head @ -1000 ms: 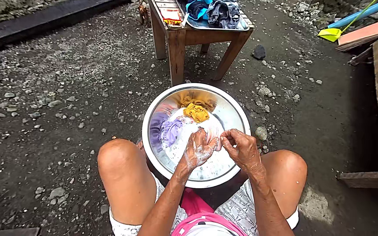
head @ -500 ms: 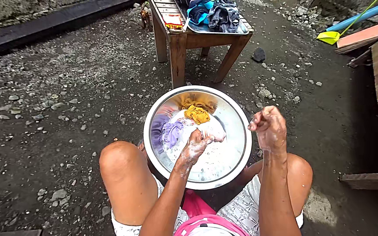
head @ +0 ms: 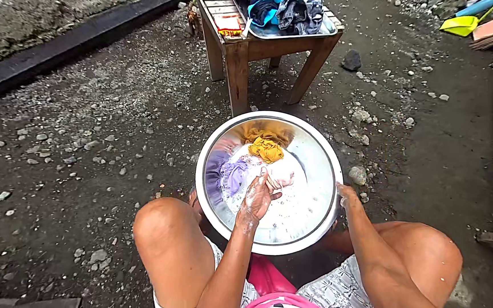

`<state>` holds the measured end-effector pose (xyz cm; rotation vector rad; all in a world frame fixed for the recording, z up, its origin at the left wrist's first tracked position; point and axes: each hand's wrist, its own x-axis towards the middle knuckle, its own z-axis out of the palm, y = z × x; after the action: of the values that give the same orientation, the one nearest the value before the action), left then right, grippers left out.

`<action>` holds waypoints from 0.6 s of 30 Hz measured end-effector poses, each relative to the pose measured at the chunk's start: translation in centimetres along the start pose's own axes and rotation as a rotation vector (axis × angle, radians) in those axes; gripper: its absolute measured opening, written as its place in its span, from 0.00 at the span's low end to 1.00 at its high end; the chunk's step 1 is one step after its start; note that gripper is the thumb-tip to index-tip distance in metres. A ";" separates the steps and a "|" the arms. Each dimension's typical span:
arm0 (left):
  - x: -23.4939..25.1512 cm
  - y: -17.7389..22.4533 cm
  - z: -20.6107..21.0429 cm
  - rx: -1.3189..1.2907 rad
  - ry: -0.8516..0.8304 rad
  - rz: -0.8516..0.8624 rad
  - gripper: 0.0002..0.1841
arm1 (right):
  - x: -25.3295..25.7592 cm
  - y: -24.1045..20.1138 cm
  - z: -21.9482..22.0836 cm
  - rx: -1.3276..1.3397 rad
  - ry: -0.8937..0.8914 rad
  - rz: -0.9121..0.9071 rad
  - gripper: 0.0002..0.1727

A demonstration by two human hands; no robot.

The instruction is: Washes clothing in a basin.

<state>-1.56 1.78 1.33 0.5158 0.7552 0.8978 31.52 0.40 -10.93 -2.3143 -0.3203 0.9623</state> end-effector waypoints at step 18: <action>0.8 0.4 -1.4 0.227 0.146 0.107 0.23 | -0.2 4.3 12.8 -0.672 -0.352 -0.414 0.42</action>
<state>-2.51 2.80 0.49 0.7013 0.9766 0.9622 22.24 2.59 -20.51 -2.4626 -1.3908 1.1569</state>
